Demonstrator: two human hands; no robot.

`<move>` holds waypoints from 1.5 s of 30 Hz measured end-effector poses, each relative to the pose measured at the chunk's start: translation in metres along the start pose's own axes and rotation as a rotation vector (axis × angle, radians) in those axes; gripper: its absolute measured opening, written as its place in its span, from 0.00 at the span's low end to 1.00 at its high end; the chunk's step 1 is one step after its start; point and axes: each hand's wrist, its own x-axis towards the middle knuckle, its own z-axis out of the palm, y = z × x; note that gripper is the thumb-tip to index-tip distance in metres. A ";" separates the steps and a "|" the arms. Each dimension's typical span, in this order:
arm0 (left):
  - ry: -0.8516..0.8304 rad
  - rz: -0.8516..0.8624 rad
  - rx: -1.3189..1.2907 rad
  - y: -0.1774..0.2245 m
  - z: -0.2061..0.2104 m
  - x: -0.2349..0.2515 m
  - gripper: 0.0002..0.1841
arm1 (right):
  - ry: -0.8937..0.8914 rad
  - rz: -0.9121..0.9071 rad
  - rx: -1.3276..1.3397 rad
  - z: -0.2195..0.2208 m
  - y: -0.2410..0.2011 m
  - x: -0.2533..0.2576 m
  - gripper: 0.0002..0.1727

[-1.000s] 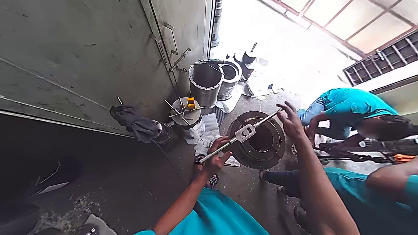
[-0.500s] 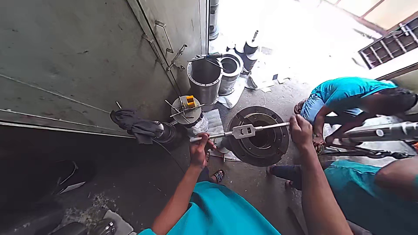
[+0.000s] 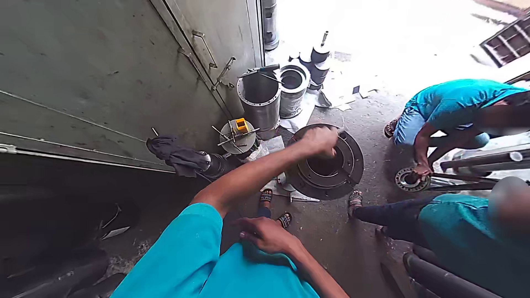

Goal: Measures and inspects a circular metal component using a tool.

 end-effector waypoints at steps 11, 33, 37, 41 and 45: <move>0.281 0.303 0.124 0.008 0.115 -0.059 0.37 | 0.537 0.841 0.392 0.031 0.249 -0.174 0.20; 0.541 -0.341 0.134 -0.115 0.102 -0.214 0.24 | 1.108 1.029 1.015 0.115 0.294 -0.240 0.18; 0.464 -0.608 -0.335 -0.125 0.052 -0.115 0.32 | 1.124 1.063 1.020 0.122 0.289 -0.244 0.18; 0.217 -0.505 -0.353 -0.070 0.012 0.019 0.35 | 1.190 1.019 1.010 0.129 0.270 -0.243 0.18; -0.091 -0.024 -0.061 0.020 0.047 0.042 0.31 | 1.282 0.992 1.041 0.148 0.270 -0.247 0.18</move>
